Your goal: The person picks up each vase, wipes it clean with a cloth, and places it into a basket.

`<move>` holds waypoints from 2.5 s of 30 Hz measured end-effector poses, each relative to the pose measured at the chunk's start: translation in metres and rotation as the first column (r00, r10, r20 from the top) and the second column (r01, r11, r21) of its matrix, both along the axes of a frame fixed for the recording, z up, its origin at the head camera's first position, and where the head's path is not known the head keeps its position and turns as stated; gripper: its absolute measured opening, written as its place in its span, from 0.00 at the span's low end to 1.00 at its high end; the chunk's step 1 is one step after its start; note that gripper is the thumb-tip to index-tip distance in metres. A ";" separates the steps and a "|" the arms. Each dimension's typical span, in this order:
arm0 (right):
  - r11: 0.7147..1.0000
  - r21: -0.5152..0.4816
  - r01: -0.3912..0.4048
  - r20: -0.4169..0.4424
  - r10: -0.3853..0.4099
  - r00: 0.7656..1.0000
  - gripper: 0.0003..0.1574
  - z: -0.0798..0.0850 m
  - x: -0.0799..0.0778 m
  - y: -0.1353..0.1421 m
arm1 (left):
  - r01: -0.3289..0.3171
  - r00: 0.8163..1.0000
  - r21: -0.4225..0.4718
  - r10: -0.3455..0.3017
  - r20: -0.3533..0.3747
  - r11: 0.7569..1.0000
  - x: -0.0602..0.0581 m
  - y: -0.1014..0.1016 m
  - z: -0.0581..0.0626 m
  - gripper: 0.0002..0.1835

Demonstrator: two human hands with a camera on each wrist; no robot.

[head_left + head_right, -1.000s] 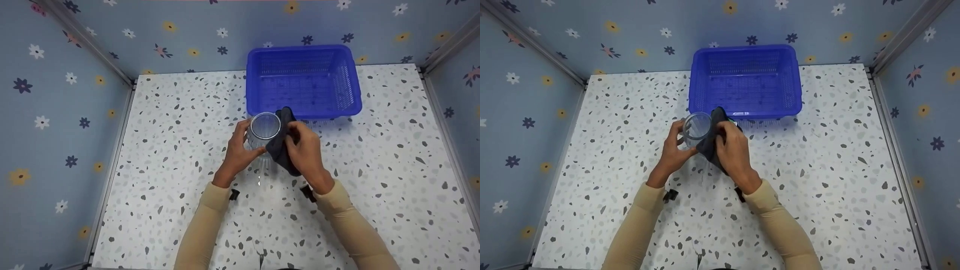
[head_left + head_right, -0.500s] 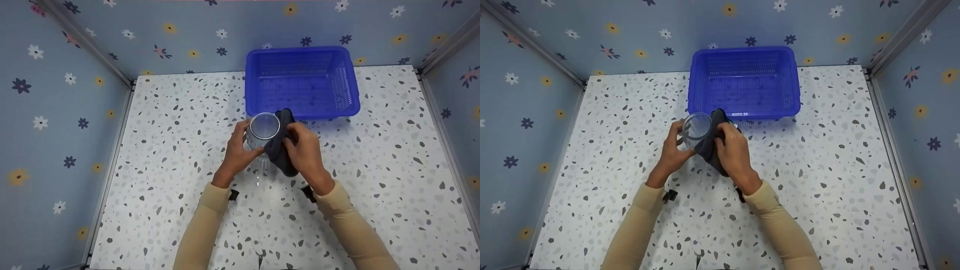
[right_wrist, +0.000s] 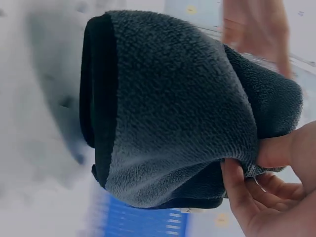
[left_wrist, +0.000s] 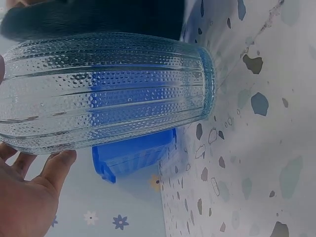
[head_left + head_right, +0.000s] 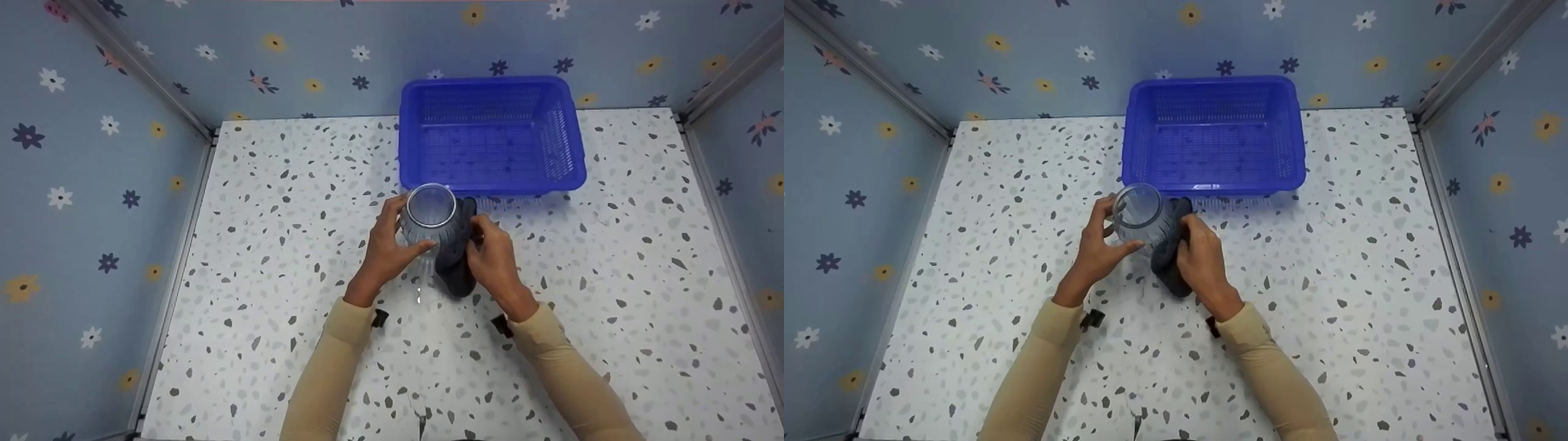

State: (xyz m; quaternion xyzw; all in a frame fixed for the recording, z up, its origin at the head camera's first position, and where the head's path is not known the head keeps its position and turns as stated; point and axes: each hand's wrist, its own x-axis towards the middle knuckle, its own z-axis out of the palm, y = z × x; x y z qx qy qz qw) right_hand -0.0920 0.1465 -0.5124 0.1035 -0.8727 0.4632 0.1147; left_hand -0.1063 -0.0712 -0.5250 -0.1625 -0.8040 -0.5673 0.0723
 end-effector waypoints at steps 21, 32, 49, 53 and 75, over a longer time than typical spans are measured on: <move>0.994 0.105 -0.031 0.152 0.015 0.988 0.17 -0.042 -0.009 0.000 | -0.014 0.999 -0.015 0.014 0.052 1.000 0.000 0.001 0.000 0.49; 1.000 -0.008 0.003 0.083 -0.002 0.997 0.16 0.011 -0.002 0.002 | -0.018 0.999 -0.030 0.019 0.032 0.999 -0.001 0.000 0.002 0.49; 0.997 -0.048 -0.055 0.000 0.055 0.998 0.13 0.052 -0.005 -0.002 | -0.033 0.999 -0.062 0.034 0.019 0.998 0.000 0.000 0.000 0.48; 0.995 -0.088 -0.049 -0.001 0.049 0.999 0.14 0.046 -0.004 0.001 | 0.021 0.999 -0.078 -0.018 0.035 0.997 0.000 -0.006 0.001 0.49; 0.957 -0.283 -0.058 -0.023 0.054 0.998 0.23 0.011 -0.002 0.007 | -0.006 0.997 -0.020 0.008 0.073 1.000 0.000 -0.005 0.002 0.53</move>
